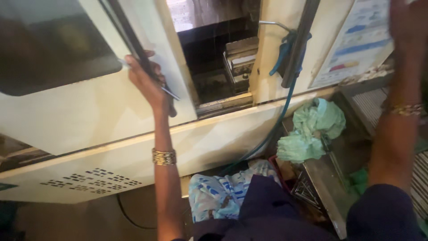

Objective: The person retrieves thin metal rods from a machine, wipes them with a cloth, and measures their diameter using a digital caliper. The person repeats this process for multiple rods, opening and closing the machine door between each retrieval.

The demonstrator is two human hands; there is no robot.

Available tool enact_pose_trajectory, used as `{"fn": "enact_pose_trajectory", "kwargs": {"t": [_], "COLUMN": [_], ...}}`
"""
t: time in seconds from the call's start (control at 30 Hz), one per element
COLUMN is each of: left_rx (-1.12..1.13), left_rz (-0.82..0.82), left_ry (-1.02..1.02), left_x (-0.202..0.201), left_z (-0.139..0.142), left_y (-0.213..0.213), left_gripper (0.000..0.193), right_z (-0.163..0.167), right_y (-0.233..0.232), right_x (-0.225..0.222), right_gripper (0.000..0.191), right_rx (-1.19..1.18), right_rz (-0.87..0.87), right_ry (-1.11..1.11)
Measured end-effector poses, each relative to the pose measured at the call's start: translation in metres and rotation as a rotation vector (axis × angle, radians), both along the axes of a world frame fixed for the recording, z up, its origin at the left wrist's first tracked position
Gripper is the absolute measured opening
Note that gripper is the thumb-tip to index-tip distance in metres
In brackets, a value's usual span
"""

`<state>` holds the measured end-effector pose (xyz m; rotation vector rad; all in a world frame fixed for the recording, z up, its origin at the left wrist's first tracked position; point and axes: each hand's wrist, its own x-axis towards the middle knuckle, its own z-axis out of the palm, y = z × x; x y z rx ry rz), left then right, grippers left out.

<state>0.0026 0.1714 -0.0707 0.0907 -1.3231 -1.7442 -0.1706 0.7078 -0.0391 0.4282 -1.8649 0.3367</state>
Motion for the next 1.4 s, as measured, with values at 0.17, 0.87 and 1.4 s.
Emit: {"fn": "enact_pose_trajectory", "kwargs": {"t": [0.17,0.87,1.4], "left_rx": [-0.206,-0.247,-0.348], "left_rz": [-0.094,-0.4,-0.219], "left_ry": [0.044,0.142,0.199], "left_x": [-0.017,-0.1,-0.097], "left_z": [-0.029,-0.061,-0.061], "left_y": [0.034,0.177,0.196], "left_gripper": [0.071,0.054,0.056], "right_z": [-0.117,-0.308,-0.302], "right_y": [-0.044,-0.027,-0.025], "right_x": [0.032,0.185,0.198], "right_gripper": [0.029,0.065,0.097], "right_rx": [-0.153,-0.063,-0.474], "right_rz": [0.22,-0.576,-0.552], "right_ry": [-0.2,-0.916,-1.161]}}
